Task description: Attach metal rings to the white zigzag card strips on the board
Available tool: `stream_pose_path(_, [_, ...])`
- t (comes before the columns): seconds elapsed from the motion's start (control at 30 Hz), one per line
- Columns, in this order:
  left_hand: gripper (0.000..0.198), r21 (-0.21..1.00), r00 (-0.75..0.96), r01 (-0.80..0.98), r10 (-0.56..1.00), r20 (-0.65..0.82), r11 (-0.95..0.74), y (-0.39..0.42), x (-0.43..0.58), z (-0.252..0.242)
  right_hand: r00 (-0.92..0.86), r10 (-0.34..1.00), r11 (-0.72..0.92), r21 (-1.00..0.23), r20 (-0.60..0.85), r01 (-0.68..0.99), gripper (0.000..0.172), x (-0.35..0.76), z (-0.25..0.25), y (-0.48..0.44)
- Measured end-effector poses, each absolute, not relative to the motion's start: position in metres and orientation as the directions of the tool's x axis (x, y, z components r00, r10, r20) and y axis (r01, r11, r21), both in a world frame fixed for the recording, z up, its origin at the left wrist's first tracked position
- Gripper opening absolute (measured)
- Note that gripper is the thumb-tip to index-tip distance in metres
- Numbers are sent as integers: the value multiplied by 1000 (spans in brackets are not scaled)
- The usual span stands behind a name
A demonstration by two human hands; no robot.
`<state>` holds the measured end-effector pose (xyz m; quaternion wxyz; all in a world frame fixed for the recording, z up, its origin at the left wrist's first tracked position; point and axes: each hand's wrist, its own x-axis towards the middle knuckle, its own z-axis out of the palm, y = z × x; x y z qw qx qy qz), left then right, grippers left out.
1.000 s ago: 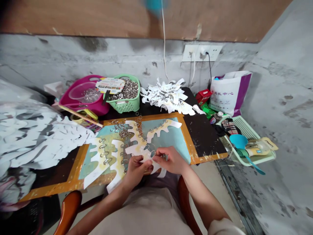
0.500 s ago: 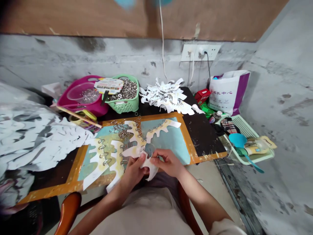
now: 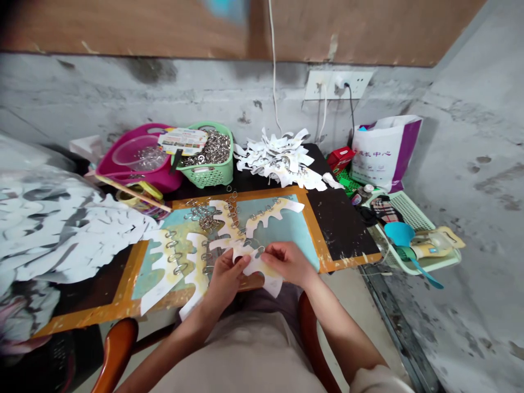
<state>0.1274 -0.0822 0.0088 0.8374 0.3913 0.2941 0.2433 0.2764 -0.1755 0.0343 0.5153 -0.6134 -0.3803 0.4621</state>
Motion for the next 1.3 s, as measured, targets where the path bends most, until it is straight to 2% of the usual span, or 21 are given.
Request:
stream_pose_path(0.1, [35, 799, 726, -188, 629, -279, 571, -81, 127, 10, 272, 956, -132, -988, -106, 77, 38, 276, 37, -179])
stream_pose_path(0.17, [36, 812, 731, -133, 610, -307, 568, -80, 127, 14, 290, 957, -73, -988, -30, 139, 27, 275, 41, -180])
stream_pose_path(0.27, [39, 824, 734, -25, 570, -369, 565, -78, 125, 22, 327, 940, 15, -969, 98, 248, 22, 272, 46, -181])
stream_pose_path(0.37, [37, 860, 718, -4, 600, -352, 510, -77, 124, 27, 346, 915, 60, -918, 208, 393, 10, 269, 48, -181])
stream_pose_path(0.53, [38, 860, 749, -80, 599, -281, 504, -79, 125, 29, 350, 886, 58, -823, 304, 565, 8, 264, 45, -180])
stream_pose_path(0.7, [30, 932, 706, -85, 681, -194, 353, -79, 132, 30, 284, 878, 89, -715, 385, 693, 9, 259, 42, -181])
stream_pose_path(0.87, [37, 912, 753, -8, 603, -264, 410, -75, 133, 32, 262, 849, 98, -623, 460, 776, 11, 253, 42, -180])
stream_pose_path(1.0, [43, 884, 800, -13, 535, -271, 467, -72, 128, 30, 337, 863, 58, -735, 377, 675, 7, 255, 47, -178])
stream_pose_path(1.1, [44, 876, 801, -28, 535, -268, 482, -73, 126, 26, 402, 888, 3, -878, 222, 479, 2, 261, 51, -177])
stream_pose_path(1.2, [41, 880, 804, -26, 533, -264, 475, -76, 125, 24, 404, 915, -61, -987, 3, 145, 26, 266, 53, -175])
stream_pose_path(1.3, [45, 875, 811, -19, 519, -270, 484, -77, 126, 24, 372, 925, -61, -997, -78, -55, 41, 263, 51, -174])
